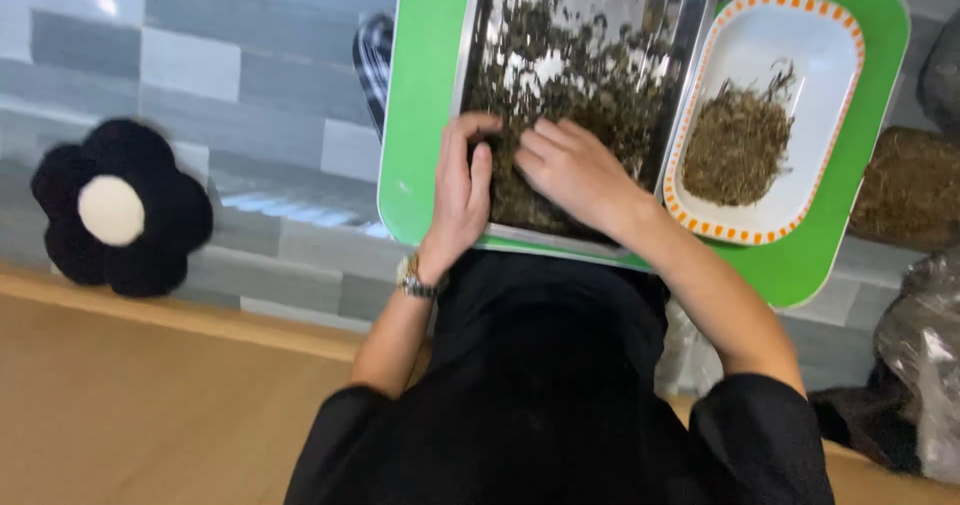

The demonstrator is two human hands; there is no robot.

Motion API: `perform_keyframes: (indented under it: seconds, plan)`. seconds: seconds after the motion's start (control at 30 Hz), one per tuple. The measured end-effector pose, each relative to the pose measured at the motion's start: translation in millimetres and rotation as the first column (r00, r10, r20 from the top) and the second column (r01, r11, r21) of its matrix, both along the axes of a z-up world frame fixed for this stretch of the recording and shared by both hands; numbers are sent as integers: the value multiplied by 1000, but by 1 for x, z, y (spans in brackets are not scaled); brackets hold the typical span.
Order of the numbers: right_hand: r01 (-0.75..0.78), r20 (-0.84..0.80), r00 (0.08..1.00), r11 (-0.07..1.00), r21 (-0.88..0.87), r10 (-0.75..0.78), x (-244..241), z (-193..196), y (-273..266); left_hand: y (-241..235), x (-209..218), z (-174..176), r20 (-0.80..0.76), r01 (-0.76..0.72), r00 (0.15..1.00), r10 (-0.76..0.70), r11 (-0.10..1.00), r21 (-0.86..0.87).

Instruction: Manually sorting dried tea leaves by picking out stems and debris from a metal tray and placing them into a bowl.

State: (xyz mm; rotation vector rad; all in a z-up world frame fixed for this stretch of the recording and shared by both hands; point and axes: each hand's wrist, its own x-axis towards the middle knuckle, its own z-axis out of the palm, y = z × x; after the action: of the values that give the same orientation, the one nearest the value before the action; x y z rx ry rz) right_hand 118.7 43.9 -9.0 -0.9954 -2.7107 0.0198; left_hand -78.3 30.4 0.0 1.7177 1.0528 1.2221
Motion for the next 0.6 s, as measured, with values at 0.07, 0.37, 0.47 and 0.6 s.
perform_keyframes:
  seconds: [0.07,0.37,0.47,0.6]
  plan:
    - [-1,-51,999,1000,22,2,6,3,10,10,-1,0,21,-2,1000,2,1000,-3]
    - [180,-180,966,983,-40,-184,65,25,-19,23,-20,31,-245,183,953,-176,983,7]
    - [318,-284,897,941,-119,-339,86,41,-34,40,-20,21,-663,250,748,-39,941,227]
    - [500,-359,781,856,-131,-511,119,48,-63,45,-16,-1,-871,407,491,16,880,246]
